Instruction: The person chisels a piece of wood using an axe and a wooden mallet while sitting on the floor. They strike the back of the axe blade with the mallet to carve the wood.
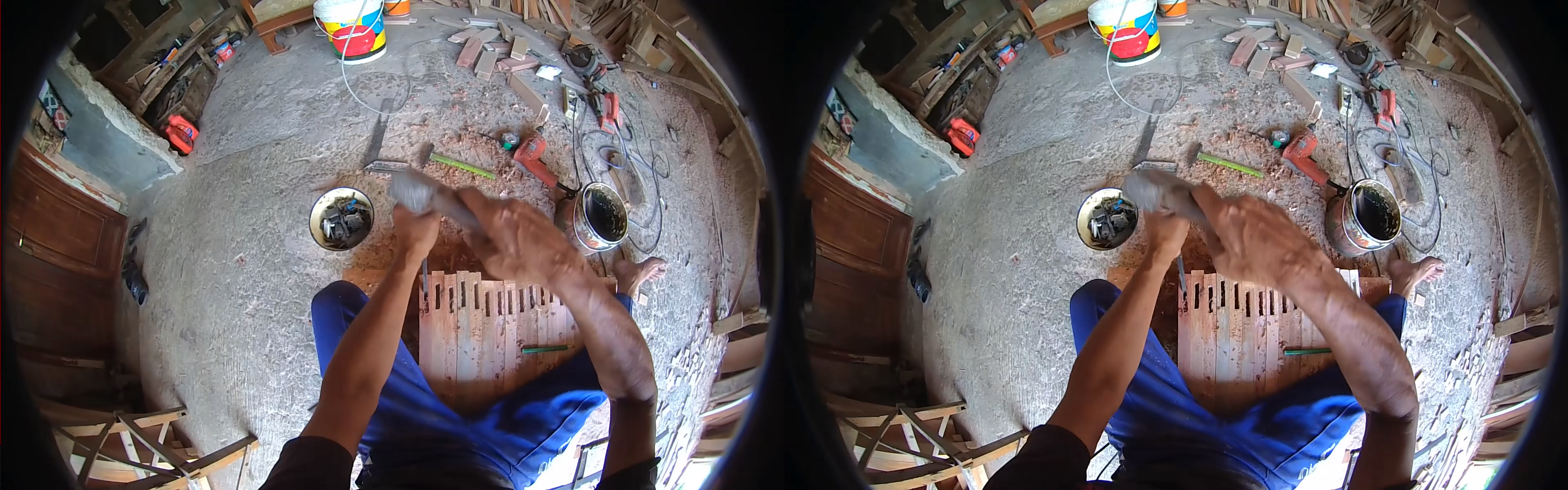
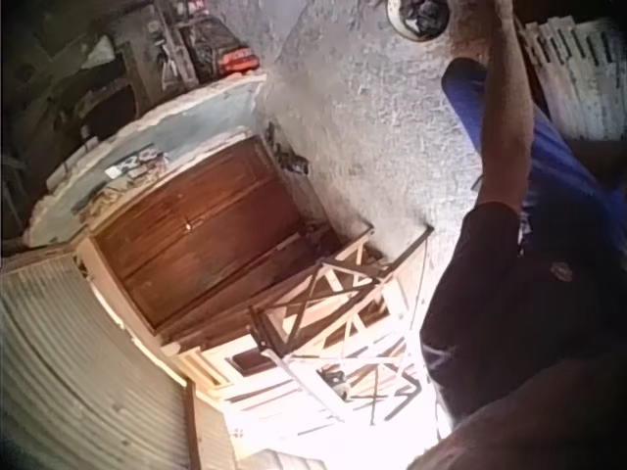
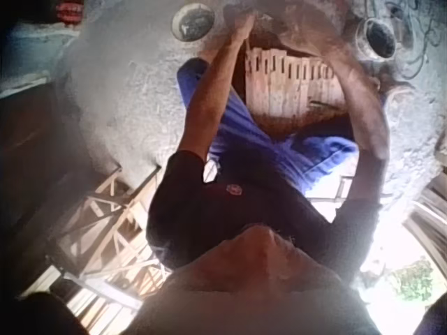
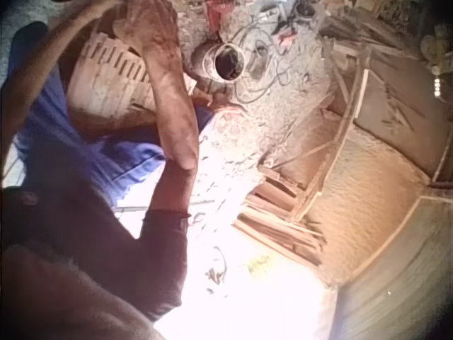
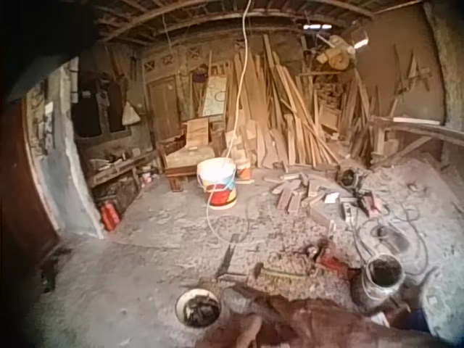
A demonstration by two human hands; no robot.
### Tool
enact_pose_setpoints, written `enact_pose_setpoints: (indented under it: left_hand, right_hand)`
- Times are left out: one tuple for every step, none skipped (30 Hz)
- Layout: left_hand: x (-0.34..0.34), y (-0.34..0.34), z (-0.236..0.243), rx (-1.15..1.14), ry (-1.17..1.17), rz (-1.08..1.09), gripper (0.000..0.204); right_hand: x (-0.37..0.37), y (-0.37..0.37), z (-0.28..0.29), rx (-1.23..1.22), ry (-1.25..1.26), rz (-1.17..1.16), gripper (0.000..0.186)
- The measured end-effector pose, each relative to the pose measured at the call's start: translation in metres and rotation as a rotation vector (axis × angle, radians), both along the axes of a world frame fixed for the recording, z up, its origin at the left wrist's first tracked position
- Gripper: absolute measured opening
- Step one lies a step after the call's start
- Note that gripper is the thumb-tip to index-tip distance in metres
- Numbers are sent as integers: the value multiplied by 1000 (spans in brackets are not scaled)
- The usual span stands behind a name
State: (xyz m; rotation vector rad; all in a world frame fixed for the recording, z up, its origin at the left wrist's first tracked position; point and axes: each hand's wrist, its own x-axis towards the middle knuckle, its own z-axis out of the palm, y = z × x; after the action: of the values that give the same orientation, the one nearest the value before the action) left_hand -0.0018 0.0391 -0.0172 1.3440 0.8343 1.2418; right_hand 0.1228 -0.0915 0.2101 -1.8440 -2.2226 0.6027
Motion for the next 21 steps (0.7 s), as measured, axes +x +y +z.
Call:
enact_pose_setpoints:
  left_hand:
    - [5,1,5,14,9,42,7]
    - [8,-2,9,18,-1,38,8]
    - [10,-7,12,23,-11,35,8]
    - [9,-12,15,30,-12,36,9]
    - [9,-17,18,88,39,83,9]
    - [6,-25,20,121,72,90,10]
    - [2,-32,25,164,98,103,11]
    - [1,-34,29,207,124,114,11]
    - [2,-27,32,89,219,76,12]
    - [4,-21,36,-35,309,34,12]
    - [6,-15,36,-166,405,-14,13]
    - [10,-10,36,-296,501,-64,13]
    - [14,14,-9,-90,165,125,15]
    - [19,20,-16,-107,152,144,15]
    - [22,21,-20,-126,143,155,15]
    - [23,23,-19,-137,132,172,15]
    - [24,19,-15,-130,123,144,15]
    - [24,18,-11,-108,156,139,16]
    - [21,17,-10,-90,191,147,17]
    - [19,12,-7,-74,230,149,18]
    - [20,3,-4,-83,286,145,20]
  right_hand:
    - [3,4,7,75,-51,17,31]
    - [5,11,5,168,-38,-33,32]
    - [6,20,2,261,-25,-80,33]
    - [5,26,-1,356,-4,-126,34]
    - [2,29,2,227,-115,-130,36]
    - [2,30,-8,91,-137,-73,36]
    - [-2,34,-11,-33,-167,-11,35]
    - [-5,37,-11,-159,-196,49,35]
    - [2,41,-3,-288,-203,13,34]
    - [8,45,-2,-264,-181,31,33]
    - [16,47,-7,-248,-153,48,32]
    - [22,48,-10,-232,-125,64,31]
    - [11,59,-1,-164,-141,69,28]
    - [12,68,3,-161,-115,27,26]
    - [13,76,9,-161,-87,-22,25]
    - [13,85,15,-152,-59,-67,23]
    - [13,91,15,-87,-211,-84,22]
    - [12,99,9,-23,-363,-100,20]
    - [11,102,-3,-41,-410,-70,19]
    - [12,102,-16,-61,-457,-50,19]
    - [15,92,-35,-162,-398,-1,18]
